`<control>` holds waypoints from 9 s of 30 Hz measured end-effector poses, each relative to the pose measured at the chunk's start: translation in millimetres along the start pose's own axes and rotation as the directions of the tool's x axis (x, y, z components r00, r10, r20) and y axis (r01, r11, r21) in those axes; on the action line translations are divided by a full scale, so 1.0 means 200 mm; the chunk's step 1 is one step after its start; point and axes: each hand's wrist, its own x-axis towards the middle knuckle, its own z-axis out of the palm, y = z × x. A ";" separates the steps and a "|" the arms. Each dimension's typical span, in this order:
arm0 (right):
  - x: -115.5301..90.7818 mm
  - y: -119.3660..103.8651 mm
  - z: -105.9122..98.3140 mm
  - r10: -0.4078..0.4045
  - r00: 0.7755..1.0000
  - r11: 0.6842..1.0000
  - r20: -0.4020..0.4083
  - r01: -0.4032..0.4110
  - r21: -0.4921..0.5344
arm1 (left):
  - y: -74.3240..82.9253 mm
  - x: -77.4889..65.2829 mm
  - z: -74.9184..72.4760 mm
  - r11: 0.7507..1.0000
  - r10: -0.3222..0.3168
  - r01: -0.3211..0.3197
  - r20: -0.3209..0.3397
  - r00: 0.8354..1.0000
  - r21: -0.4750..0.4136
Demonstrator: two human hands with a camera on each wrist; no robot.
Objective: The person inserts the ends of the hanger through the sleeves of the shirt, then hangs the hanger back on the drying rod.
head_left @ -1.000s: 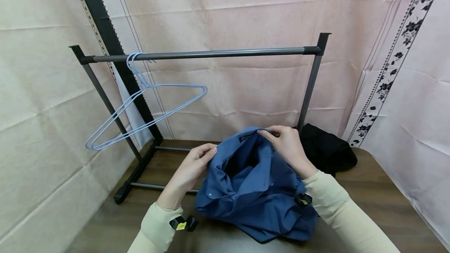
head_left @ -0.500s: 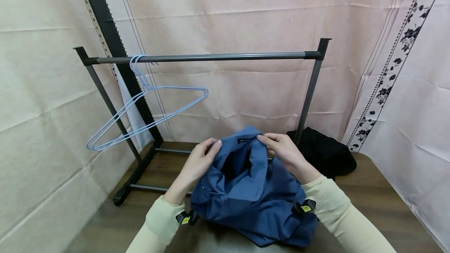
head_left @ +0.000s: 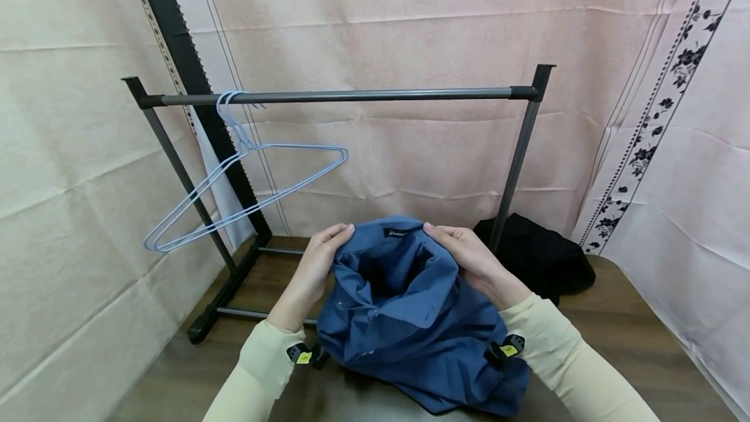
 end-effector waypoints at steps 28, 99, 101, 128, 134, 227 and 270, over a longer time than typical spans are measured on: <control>0.00 -0.03 0.02 -0.187 0.980 0.973 0.068 0.194 -0.126 | -0.04 -0.04 -0.04 0.991 0.046 -0.063 0.138 0.989 0.118; -0.06 -0.18 -0.04 -0.141 0.990 0.946 0.013 0.138 -0.295 | 0.47 0.01 -0.80 0.251 0.511 -0.003 -0.129 0.850 0.968; -0.08 -0.20 -0.03 -0.143 0.990 0.946 0.020 0.142 -0.292 | 0.46 0.01 -0.80 0.248 0.501 -0.010 -0.120 0.857 0.969; -0.11 -0.18 -0.02 -0.136 0.991 0.954 -0.004 0.130 -0.269 | 0.45 -0.04 -0.69 0.154 0.788 -0.239 0.027 0.615 0.959; -0.06 -0.08 -0.08 -0.138 0.989 0.961 -0.058 0.120 -0.249 | 0.46 -0.16 -0.64 0.100 0.799 -0.302 0.104 0.592 0.948; -0.28 -0.34 -0.47 -0.503 0.859 0.603 -0.093 0.272 -0.750 | 0.06 -0.08 -0.02 0.529 0.694 -0.632 0.139 0.706 0.567; -0.24 -0.37 0.00 -0.490 0.869 0.519 0.067 0.352 -0.779 | 0.21 -0.07 0.18 0.436 0.556 -0.686 0.424 0.714 0.583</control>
